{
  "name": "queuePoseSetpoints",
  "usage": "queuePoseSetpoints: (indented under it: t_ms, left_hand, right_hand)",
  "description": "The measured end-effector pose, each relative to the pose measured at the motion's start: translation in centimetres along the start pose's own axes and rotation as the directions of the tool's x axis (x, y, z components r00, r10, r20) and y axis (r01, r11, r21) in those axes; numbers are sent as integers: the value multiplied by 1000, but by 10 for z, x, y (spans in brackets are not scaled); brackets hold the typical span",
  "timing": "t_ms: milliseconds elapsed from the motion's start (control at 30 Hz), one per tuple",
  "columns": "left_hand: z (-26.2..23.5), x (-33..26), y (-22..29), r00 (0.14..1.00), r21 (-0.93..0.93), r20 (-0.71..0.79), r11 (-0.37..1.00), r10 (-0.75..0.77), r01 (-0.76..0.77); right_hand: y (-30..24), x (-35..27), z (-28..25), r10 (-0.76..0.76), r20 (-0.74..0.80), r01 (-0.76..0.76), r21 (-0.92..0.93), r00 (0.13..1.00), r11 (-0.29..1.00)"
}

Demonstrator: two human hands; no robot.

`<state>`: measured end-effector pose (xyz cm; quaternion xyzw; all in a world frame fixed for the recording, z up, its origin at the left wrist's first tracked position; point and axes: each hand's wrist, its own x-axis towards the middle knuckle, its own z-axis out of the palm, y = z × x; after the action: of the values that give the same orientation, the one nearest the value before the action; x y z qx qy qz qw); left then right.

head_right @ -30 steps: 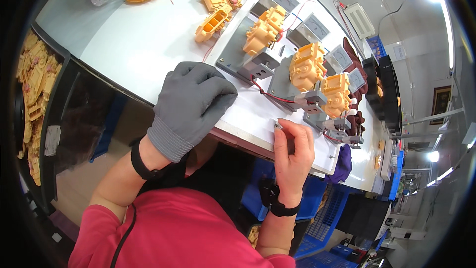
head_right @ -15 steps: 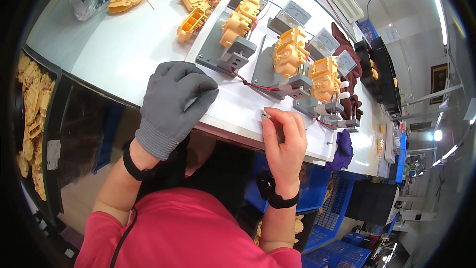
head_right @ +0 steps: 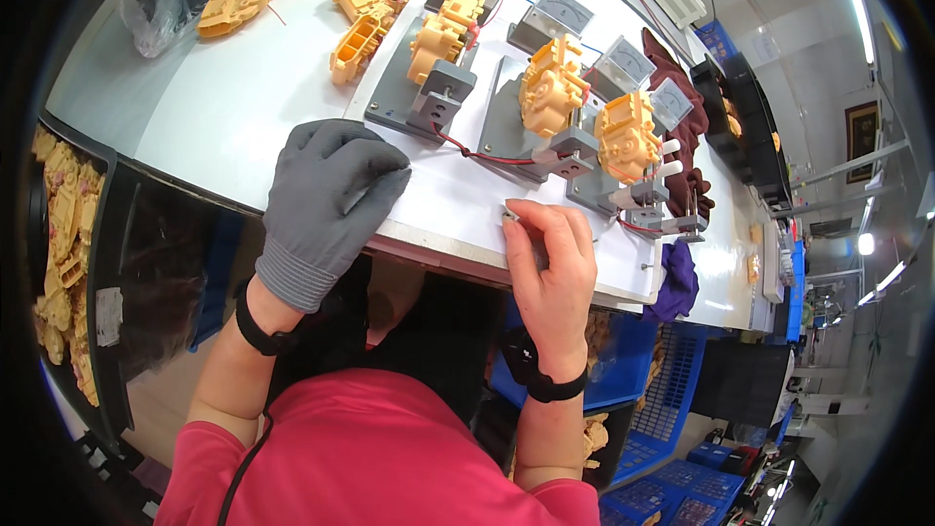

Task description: The person places yellow plastic components into a white testing jig on a workbench. They use a dark cloth to wipe the components and the jig surface, then continue loading the parts into the jig slots. The person handles the parts one at a time, positioning them into the fixtures.

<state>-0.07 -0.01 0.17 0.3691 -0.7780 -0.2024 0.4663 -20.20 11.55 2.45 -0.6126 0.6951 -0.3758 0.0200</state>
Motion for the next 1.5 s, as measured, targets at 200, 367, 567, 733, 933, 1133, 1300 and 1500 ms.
queuePoseSetpoints:
  t_ms: [200, 367, 567, 733, 933, 1133, 1300, 1500]
  left_hand:
    - [1, 0, -1, 1000, -8, -2, 1000, 7, -7]
    - [0, 0, -1, 1000, -8, -2, 1000, 3, -3]
    - [0, 0, -1, 1000, 4, 2, 1000, 14, -14]
    - [0, 1, -1, 1000, -9, 2, 1000, 12, -12]
    - [0, 0, -1, 1000, -20, -5, 1000, 10, -10]
    - [1, 1, -2, 1000, -20, -9, 1000, 20, -20]
    - [0, 1, -1, 1000, -13, 2, 1000, -2, 2]
    - [-2, 1, 1, 999, 17, 44, 1000, 1, -2]
  right_hand:
    - [1, 0, 1, 1, -1, -1, -5, 1000, 1000]
    - [-1, 1, 0, -1, 5, 1, -16, 1000, 1000]
    - [2, 0, 2, -19, -8, 19, -4, 1000, 1000]
    - [2, 0, 2, -23, -11, 23, -14, 1000, 1000]
    - [2, 0, 3, -29, -15, 29, -13, 999, 999]
    - [1, 0, 2, -32, -13, 31, -29, 999, 999]
    - [1, 0, 1, -33, 4, 33, -29, 999, 999]
    - [3, 0, 1, -39, 10, 40, -24, 999, 999]
